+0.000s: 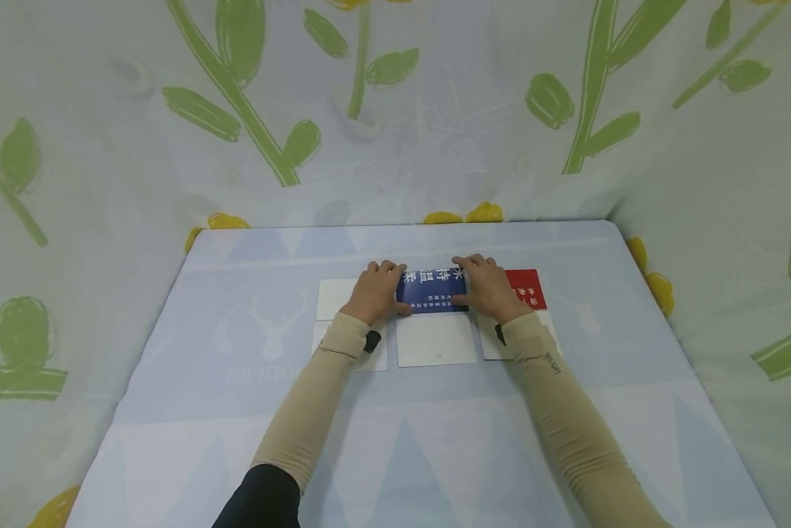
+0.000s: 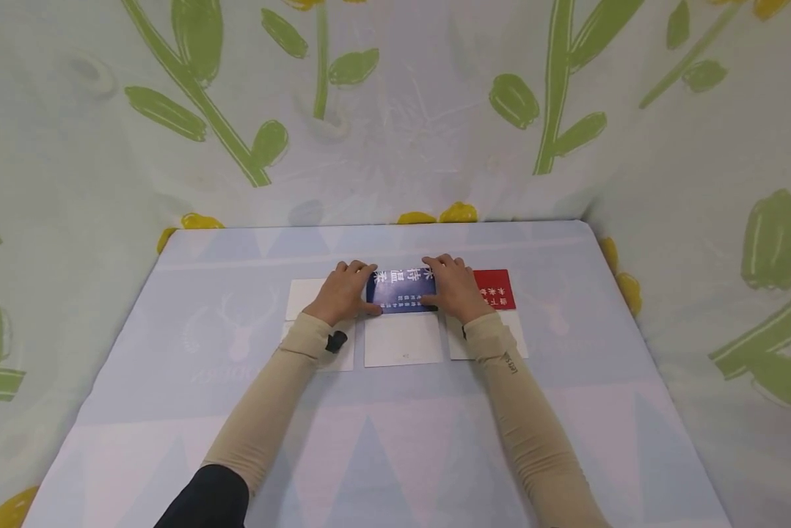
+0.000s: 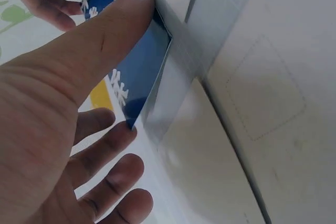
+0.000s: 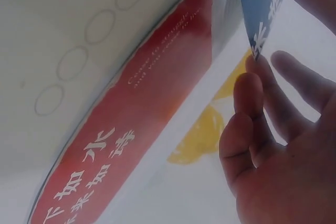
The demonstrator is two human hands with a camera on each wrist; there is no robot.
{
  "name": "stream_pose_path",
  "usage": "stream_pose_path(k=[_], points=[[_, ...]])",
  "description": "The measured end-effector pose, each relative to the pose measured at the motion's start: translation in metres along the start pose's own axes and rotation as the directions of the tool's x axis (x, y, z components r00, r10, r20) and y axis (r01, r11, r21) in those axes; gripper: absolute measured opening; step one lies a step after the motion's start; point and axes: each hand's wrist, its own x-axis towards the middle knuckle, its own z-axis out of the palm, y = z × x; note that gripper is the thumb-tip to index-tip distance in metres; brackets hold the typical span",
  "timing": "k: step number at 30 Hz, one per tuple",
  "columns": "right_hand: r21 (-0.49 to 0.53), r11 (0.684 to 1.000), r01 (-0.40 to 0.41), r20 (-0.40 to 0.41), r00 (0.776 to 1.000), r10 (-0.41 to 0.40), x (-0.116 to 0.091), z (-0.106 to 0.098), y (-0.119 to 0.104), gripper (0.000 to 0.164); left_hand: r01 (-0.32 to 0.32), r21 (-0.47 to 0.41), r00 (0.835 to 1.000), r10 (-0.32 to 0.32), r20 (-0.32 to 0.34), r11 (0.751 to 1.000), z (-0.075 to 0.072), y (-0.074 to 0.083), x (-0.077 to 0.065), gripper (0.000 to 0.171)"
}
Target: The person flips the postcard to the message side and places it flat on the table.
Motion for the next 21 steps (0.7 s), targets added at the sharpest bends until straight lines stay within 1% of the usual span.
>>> stream_pose_path(k=[2, 9, 14, 17, 21], points=[[0.006, 1.0, -0.005, -0.003, 1.0, 0.005, 0.0001, 0.0, 0.0001, 0.088, -0.004, 0.002, 1.0, 0.004, -0.017, 1.0, -0.0002, 0.0004, 0.0002, 0.097], [0.042, 0.998, -0.038, 0.022, 0.999, 0.037, -0.0005, -0.0006, -0.0005, 0.086, -0.024, 0.023, 0.997, 0.025, -0.073, 0.999, -0.0005, 0.0021, -0.0013, 0.095], [0.07, 0.994, -0.084, 0.041, 0.996, 0.081, -0.0035, -0.0034, -0.0008, 0.085, -0.023, 0.0, 0.994, 0.023, -0.105, 1.0, 0.0011, 0.0023, -0.0024, 0.093], [0.134, 0.981, -0.137, 0.066, 0.989, 0.129, -0.0061, -0.0054, 0.0, 0.085, -0.019, -0.02, 0.993, 0.017, -0.116, 1.0, 0.0017, 0.0025, -0.0032, 0.094], [0.237, 0.95, -0.205, 0.108, 0.977, 0.183, -0.0092, -0.0077, 0.0021, 0.084, -0.006, -0.048, 0.993, 0.0, -0.121, 0.999, 0.0015, 0.0034, -0.0047, 0.095]])
